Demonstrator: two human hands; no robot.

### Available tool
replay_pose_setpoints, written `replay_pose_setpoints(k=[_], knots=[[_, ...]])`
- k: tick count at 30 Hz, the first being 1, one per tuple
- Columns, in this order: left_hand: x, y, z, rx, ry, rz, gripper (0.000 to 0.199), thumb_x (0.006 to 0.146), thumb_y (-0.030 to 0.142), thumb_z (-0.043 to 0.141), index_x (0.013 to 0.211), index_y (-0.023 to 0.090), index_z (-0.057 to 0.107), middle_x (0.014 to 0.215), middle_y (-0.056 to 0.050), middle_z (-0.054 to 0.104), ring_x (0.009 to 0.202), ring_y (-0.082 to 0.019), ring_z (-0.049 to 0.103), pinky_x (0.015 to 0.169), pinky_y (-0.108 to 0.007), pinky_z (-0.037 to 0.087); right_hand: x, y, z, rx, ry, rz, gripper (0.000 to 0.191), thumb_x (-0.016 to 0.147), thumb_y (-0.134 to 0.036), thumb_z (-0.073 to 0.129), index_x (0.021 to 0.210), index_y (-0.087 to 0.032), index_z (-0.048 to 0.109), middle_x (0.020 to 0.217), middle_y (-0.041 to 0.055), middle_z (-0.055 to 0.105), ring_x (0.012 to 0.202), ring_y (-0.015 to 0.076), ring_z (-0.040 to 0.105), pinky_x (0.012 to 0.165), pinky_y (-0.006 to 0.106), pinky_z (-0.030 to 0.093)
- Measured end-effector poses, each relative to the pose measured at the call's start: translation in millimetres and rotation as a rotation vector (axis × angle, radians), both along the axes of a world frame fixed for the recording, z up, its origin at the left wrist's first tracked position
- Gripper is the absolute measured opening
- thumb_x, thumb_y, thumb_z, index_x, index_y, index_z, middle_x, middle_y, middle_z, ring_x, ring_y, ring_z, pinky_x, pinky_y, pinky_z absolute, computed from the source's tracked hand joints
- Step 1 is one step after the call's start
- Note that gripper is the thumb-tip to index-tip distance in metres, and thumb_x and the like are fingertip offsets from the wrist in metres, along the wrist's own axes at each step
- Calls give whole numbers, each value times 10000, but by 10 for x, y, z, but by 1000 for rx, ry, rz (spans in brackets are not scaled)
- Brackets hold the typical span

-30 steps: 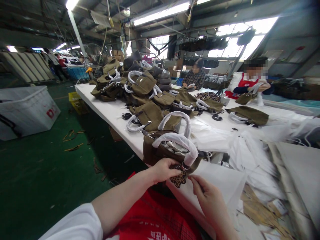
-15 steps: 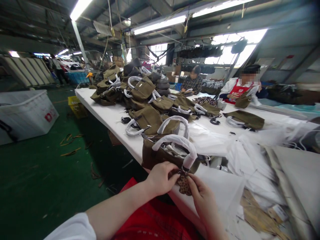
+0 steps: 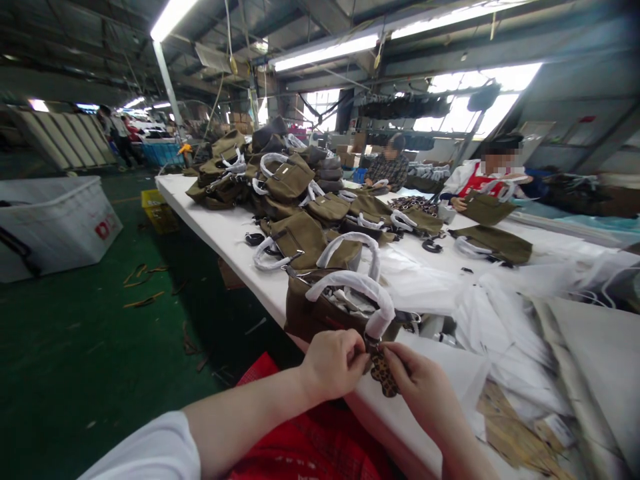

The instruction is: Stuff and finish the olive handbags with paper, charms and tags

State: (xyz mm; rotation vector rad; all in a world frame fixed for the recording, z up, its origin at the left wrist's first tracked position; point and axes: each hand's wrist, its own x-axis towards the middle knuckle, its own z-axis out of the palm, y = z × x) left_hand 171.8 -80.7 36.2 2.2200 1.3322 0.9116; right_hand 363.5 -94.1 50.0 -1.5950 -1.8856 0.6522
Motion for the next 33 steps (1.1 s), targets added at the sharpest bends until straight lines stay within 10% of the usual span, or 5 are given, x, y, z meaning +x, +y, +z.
replay_pose_setpoints(k=[5, 15, 21, 26, 33], knots=[[69, 49, -80, 60, 24, 189, 164, 774, 287, 653, 863, 197, 548, 711, -2, 608, 672, -180, 582, 626, -287, 384, -4, 3, 170, 12, -226, 80, 369, 917, -430, 405, 931, -251, 727, 794, 28, 748, 728, 219, 696, 618, 288, 469], [-22, 34, -100, 113, -11, -4, 151, 778, 170, 565, 908, 183, 638, 822, -41, 690, 771, -204, 650, 731, -302, 475, 75, 95, 166, -68, -101, 182, 344, 926, -420, 433, 899, -235, 722, 856, 27, 751, 787, 212, 693, 698, 292, 497], [-19, -10, -16, -51, -193, -39, 211, 884, 332, 552, 848, 172, 685, 702, -29, 681, 644, -150, 621, 630, -249, 440, 13, 71, -17, -69, 16, 138, 367, 931, -443, 422, 899, -213, 707, 831, 39, 737, 766, 207, 678, 681, 292, 505], [-93, 0, 31, -124, -366, -22, 249, 906, 318, 532, 766, 154, 655, 662, -14, 632, 594, -113, 552, 578, -219, 401, -163, -119, -19, 266, -40, -101, 274, 879, -423, 549, 1007, -222, 685, 918, 56, 694, 612, 158, 595, 596, 293, 483], [-185, 2, 102, -438, -695, -147, 320, 881, 427, 581, 778, 126, 618, 660, -21, 607, 599, -124, 564, 580, -220, 454, -330, -159, -62, 348, 78, 106, 187, 922, -351, 559, 983, -228, 686, 879, 51, 629, 754, 161, 616, 660, 270, 503]])
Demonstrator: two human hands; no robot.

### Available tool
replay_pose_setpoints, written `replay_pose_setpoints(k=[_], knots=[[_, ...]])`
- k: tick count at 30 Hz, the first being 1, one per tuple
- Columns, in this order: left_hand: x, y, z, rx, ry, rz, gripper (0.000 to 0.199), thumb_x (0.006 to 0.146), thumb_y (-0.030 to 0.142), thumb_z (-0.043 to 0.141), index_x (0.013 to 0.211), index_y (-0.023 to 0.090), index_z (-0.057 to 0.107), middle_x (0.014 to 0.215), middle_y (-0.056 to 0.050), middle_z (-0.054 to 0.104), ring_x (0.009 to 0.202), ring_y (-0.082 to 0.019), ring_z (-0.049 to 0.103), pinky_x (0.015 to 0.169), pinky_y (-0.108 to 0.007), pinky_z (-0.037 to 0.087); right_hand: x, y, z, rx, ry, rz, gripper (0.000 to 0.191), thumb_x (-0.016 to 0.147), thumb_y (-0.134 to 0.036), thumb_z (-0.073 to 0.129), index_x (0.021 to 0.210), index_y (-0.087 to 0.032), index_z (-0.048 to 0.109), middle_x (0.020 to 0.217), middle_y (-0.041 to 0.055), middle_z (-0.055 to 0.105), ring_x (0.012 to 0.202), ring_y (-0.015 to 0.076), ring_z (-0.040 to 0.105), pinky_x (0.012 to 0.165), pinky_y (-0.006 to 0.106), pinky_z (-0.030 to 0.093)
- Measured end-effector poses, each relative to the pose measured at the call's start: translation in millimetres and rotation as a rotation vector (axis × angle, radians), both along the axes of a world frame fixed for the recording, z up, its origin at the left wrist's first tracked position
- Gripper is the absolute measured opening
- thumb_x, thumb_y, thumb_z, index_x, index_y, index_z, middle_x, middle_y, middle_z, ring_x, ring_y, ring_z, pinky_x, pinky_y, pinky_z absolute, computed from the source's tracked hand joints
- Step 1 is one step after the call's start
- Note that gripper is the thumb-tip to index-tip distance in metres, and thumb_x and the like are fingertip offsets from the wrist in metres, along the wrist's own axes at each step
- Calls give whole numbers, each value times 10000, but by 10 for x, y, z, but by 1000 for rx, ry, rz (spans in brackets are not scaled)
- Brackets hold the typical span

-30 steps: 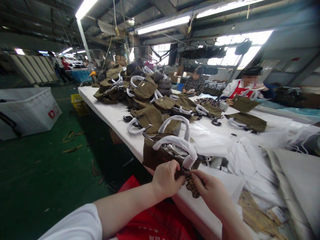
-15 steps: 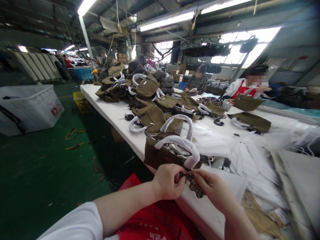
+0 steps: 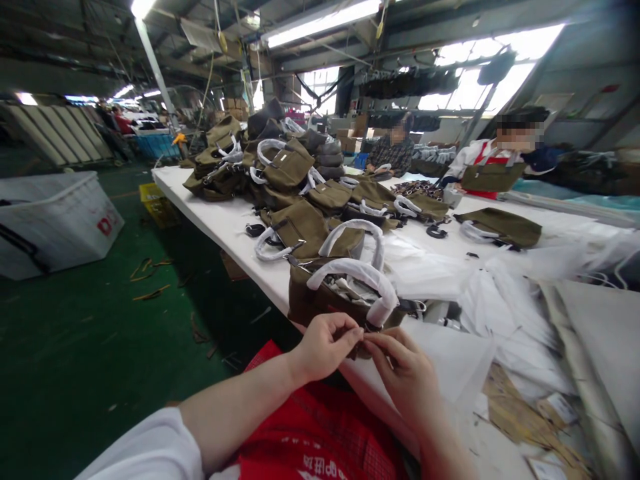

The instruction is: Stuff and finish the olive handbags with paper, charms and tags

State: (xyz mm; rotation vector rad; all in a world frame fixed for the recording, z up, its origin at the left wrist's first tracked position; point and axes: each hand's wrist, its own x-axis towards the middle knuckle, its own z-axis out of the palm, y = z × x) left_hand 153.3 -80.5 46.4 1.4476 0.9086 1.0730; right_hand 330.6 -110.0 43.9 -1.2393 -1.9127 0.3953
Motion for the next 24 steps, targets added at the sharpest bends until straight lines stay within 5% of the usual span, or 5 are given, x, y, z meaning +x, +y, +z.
replay_pose_setpoints(k=[7, 11, 18, 24], knots=[[64, -10, -97, 354, 461, 237, 231, 914, 304, 506, 1034, 176, 657, 907, -63, 695, 790, -176, 620, 756, -288, 464, 8, 78, -115, -44, 188, -24, 220, 958, -336, 493, 860, -219, 650, 999, 76, 586, 870, 183, 594, 749, 294, 510], [225, 10, -183, 350, 604, 271, 200, 817, 361, 646, 915, 187, 642, 744, -17, 631, 683, -167, 565, 642, -278, 421, -27, 49, -75, -82, 212, 40, 241, 972, -326, 464, 814, -220, 611, 943, 56, 591, 867, 174, 590, 753, 275, 491], [282, 28, -247, 347, 478, 292, 164, 758, 303, 715, 836, 183, 637, 843, -26, 652, 801, -179, 601, 739, -281, 453, 47, 0, -55, -7, 49, -84, 274, 963, -348, 468, 783, -216, 627, 1057, 84, 584, 906, 186, 605, 784, 304, 487], [190, 84, -250, 32, 191, 43, 248, 782, 324, 697, 963, 157, 665, 889, -36, 709, 754, -153, 646, 685, -244, 503, 76, 20, -20, 74, -111, -71, 345, 945, -400, 472, 703, -217, 638, 1047, 119, 607, 994, 248, 601, 764, 341, 514]])
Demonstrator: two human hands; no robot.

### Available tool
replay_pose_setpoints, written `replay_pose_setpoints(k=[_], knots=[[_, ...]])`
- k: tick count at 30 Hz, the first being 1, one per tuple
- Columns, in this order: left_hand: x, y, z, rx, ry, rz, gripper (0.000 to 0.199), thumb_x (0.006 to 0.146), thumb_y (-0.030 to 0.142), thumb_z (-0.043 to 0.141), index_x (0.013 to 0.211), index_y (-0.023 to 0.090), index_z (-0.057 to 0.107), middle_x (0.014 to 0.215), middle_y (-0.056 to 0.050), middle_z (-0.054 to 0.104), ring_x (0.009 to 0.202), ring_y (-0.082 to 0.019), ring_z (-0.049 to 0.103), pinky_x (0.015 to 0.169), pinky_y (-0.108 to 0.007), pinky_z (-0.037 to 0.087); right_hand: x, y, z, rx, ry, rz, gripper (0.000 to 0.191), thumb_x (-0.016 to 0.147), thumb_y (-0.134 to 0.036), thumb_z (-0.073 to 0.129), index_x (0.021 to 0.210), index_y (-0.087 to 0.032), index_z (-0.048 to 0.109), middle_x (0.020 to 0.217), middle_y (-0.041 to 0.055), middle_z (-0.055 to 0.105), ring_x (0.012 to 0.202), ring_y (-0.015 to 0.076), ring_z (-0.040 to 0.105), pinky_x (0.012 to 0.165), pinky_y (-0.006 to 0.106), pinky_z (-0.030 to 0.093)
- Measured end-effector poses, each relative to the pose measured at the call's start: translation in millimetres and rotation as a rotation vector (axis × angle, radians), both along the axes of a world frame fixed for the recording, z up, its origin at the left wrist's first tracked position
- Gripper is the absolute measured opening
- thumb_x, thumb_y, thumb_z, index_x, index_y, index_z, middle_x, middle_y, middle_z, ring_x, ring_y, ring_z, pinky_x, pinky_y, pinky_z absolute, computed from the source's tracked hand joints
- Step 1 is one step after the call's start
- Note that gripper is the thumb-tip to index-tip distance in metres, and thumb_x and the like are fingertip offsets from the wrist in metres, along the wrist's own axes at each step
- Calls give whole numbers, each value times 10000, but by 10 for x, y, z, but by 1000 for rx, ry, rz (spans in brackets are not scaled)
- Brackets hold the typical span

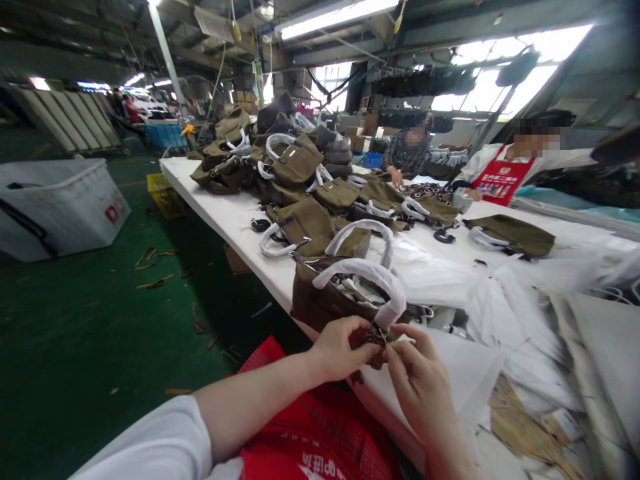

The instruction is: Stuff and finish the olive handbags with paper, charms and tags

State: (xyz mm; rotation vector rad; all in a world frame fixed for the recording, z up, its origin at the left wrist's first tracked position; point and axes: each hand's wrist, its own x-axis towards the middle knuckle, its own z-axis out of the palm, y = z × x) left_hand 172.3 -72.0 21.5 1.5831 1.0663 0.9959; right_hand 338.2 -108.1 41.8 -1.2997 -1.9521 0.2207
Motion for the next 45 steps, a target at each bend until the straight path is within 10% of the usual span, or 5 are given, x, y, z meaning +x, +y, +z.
replay_pose_setpoints(k=[9, 45], knots=[[-99, 117, 40, -230, -257, -118, 392, 794, 461, 648, 931, 95, 683, 708, -25, 629, 588, -101, 527, 588, -223, 457, -29, -5, 20, -78, 10, 11, 317, 941, -345, 466, 717, -192, 630, 1201, 133, 538, 741, 148, 608, 648, 301, 525], [-80, 131, 18, -189, -268, -123, 350, 822, 429, 626, 949, 103, 638, 604, 35, 507, 526, -73, 433, 542, -208, 358, -149, 4, -12, -47, -125, -84, 310, 947, -327, 429, 751, -208, 638, 1237, 97, 537, 734, 142, 636, 658, 311, 513]])
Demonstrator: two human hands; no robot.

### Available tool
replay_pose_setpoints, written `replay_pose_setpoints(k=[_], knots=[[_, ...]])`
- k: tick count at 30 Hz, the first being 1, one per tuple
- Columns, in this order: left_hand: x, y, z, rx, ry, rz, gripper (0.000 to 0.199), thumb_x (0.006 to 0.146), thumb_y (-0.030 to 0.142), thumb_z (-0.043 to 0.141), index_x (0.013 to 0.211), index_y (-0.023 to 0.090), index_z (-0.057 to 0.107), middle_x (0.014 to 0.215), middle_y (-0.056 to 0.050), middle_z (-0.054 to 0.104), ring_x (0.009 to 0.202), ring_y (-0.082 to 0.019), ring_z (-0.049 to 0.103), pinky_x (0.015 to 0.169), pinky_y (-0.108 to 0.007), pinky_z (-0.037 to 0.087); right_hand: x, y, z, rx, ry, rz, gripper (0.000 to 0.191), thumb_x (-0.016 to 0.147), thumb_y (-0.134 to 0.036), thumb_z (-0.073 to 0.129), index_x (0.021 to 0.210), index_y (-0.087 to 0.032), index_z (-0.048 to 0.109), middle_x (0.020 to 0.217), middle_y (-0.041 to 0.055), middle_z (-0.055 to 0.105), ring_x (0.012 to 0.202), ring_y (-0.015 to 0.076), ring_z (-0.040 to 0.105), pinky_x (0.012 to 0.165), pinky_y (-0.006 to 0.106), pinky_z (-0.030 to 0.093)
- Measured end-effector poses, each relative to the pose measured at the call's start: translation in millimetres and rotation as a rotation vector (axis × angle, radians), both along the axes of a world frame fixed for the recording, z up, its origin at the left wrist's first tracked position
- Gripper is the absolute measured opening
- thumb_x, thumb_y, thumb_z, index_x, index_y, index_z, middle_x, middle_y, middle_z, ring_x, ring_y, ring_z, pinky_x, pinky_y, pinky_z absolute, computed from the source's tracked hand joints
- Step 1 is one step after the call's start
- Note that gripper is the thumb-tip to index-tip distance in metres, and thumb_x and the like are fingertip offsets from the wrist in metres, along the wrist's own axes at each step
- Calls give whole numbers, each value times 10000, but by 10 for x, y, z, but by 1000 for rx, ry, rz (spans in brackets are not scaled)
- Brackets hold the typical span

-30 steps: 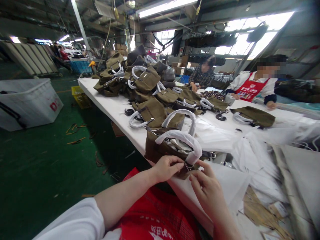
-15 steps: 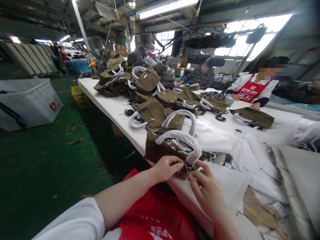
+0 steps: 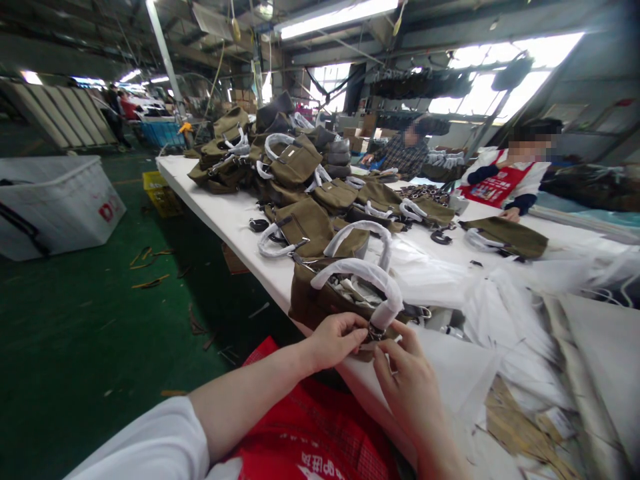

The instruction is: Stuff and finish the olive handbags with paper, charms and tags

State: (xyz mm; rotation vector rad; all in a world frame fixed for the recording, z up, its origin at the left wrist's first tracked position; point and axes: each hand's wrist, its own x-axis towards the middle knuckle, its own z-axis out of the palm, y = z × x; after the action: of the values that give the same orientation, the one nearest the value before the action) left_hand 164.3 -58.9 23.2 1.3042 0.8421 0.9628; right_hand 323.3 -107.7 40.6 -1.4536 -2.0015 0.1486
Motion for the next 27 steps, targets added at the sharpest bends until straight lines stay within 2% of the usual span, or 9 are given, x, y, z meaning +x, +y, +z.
replay_pose_setpoints(k=[4, 8, 10, 14, 17, 19, 21, 24, 27], knots=[[5, -53, 8, 65, 31, 2, 288, 836, 382, 607, 935, 112, 622, 683, 10, 561, 590, -87, 503, 580, -206, 401, -77, -2, -17, 37, 4, -44, 338, 965, -340, 410, 755, -208, 638, 1201, 110, 552, 766, 153, 645, 654, 297, 514], [-3, -102, 37, 166, 133, 53, 256, 862, 354, 568, 949, 123, 635, 725, -7, 606, 648, -117, 554, 634, -226, 440, -127, -1, -33, 93, -67, -84, 351, 974, -362, 385, 806, -202, 647, 1192, 124, 564, 664, 133, 612, 548, 273, 469], [23, -105, 50, 183, 139, 117, 283, 900, 376, 505, 857, 133, 645, 740, -15, 616, 680, -123, 559, 659, -230, 444, -140, -6, -39, 86, -106, -107, 341, 974, -349, 383, 809, -200, 641, 1215, 119, 562, 641, 125, 601, 524, 268, 447], [154, -72, 23, -24, 20, 270, 248, 825, 376, 596, 739, 145, 622, 684, -6, 608, 645, -122, 554, 619, -227, 445, -142, -25, -65, 60, -161, -161, 328, 972, -330, 383, 793, -201, 625, 1239, 105, 566, 634, 125, 600, 509, 270, 415], [235, -49, -33, -224, -89, 246, 249, 744, 370, 691, 800, 137, 625, 644, 1, 609, 540, -108, 534, 533, -226, 436, -123, -42, -88, 92, -147, -171, 323, 964, -360, 400, 790, -204, 623, 1208, 104, 590, 668, 140, 613, 529, 279, 418], [238, -48, -67, -252, -94, 251, 263, 748, 379, 698, 804, 132, 627, 632, -4, 616, 522, -109, 539, 517, -227, 437, -108, -51, -90, 120, -119, -135, 305, 947, -400, 437, 809, -209, 630, 1171, 110, 611, 733, 165, 632, 577, 291, 446], [202, -56, -87, -196, -56, 313, 251, 764, 375, 693, 787, 132, 632, 664, -17, 640, 574, -119, 577, 556, -228, 462, -96, -54, -80, 145, -57, -133, 283, 926, -437, 478, 865, -211, 638, 1152, 121, 621, 797, 189, 638, 619, 301, 468], [117, -73, -72, -15, -4, 418, 261, 825, 402, 648, 789, 145, 617, 767, -40, 682, 702, -136, 637, 666, -233, 501, -85, -41, -70, 160, 69, -239, 301, 908, -466, 515, 1000, -202, 626, 1157, 121, 622, 791, 190, 630, 625, 305, 477], [65, -75, -16, 43, -113, 433, 324, 888, 491, 560, 894, 167, 542, 869, -58, 709, 704, -132, 665, 688, -249, 528, -89, -9, -91, 105, 64, -241, 283, 920, -429, 505, 1061, -214, 624, 1107, 76, 643, 720, 158, 620, 612, 287, 466]])
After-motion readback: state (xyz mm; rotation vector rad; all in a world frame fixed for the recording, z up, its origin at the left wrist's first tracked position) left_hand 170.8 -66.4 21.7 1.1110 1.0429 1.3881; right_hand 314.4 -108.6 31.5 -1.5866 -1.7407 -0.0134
